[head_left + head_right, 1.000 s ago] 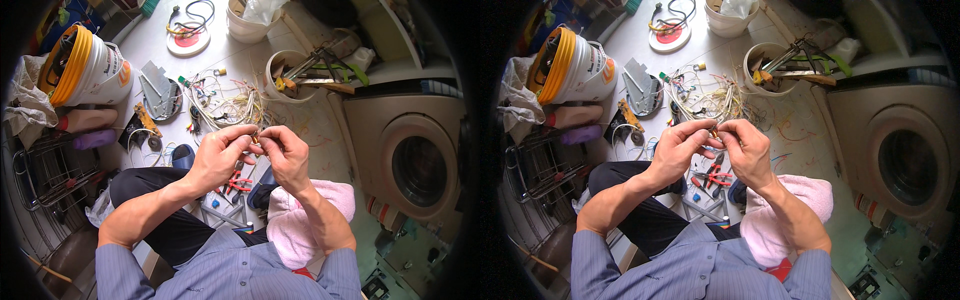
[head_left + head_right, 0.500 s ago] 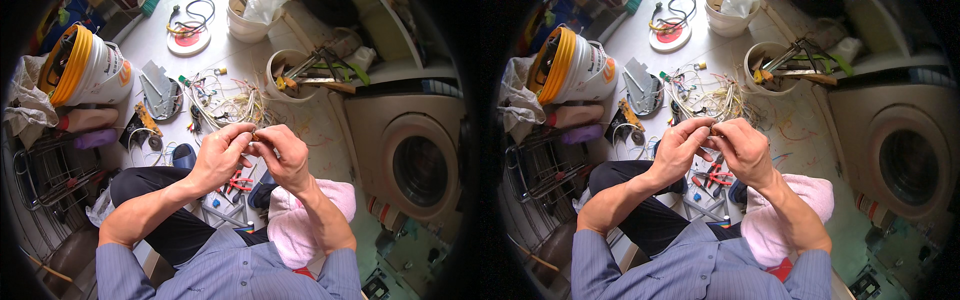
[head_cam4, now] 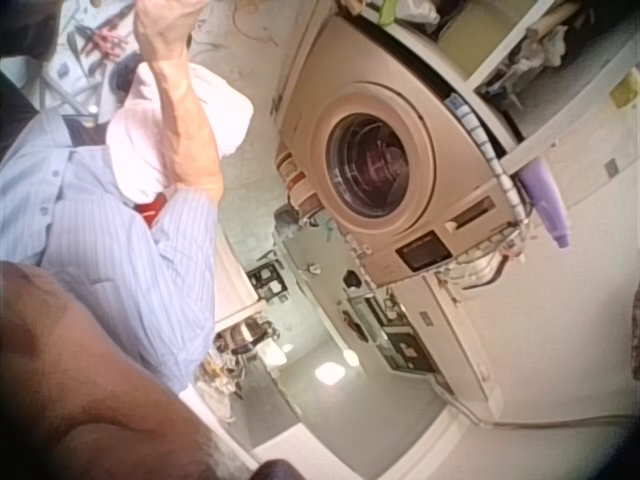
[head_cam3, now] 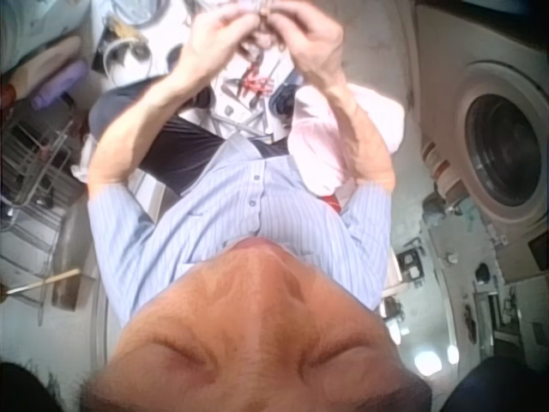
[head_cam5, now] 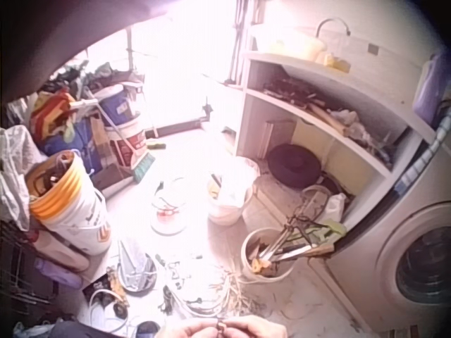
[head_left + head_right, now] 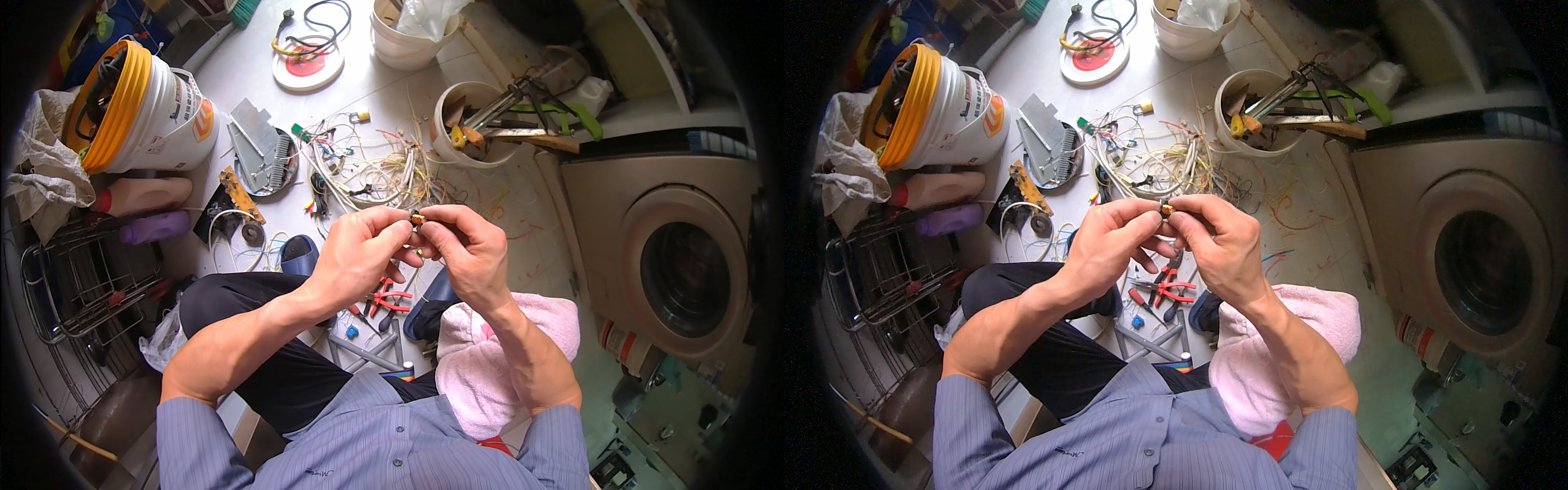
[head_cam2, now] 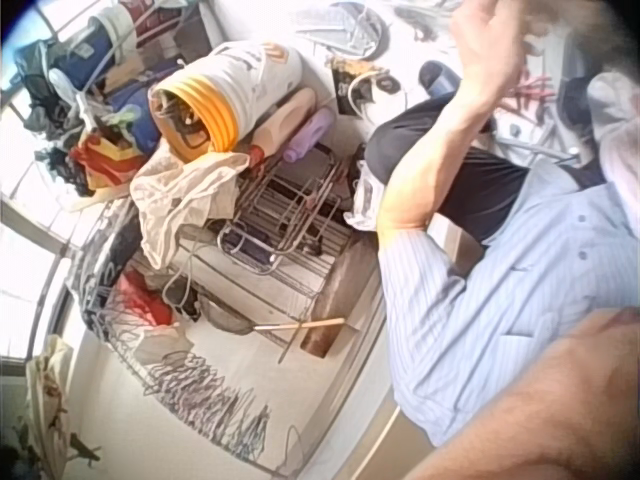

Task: The person handles a bundle of wires and electronic components on the floor, using pliers to strip and twist the wires.

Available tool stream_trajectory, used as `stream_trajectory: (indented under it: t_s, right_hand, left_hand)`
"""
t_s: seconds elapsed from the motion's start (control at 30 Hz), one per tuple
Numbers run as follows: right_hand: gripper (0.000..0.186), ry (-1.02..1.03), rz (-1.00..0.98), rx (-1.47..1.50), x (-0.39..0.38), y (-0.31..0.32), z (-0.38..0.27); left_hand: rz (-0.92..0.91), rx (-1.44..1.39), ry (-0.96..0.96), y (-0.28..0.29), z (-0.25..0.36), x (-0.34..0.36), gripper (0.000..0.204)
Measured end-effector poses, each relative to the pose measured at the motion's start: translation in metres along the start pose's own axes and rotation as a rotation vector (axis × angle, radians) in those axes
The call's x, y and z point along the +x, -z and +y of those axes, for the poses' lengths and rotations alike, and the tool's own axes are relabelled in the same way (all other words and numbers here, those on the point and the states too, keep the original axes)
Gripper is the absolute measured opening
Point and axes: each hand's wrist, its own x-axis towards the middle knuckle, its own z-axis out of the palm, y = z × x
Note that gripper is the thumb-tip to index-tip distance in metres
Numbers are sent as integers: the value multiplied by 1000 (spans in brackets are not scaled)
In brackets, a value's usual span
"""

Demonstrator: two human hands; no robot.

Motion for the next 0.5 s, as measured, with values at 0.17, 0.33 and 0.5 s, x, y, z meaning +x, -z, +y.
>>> stream_trajectory:
  t_s: [0.17,0.33,0.5]
  right_hand:
    - [16,-92,-59,45,3,3,-1]
    - [21,34,-94,-53,2,1,9]
    - [23,-90,-143,-44,2,2,-1]
  left_hand:
    - [-3,-114,72,2,4,0,26]
    - [-38,-196,125,9,1,5,22]
    - [-43,-316,230,14,-1,8,20]
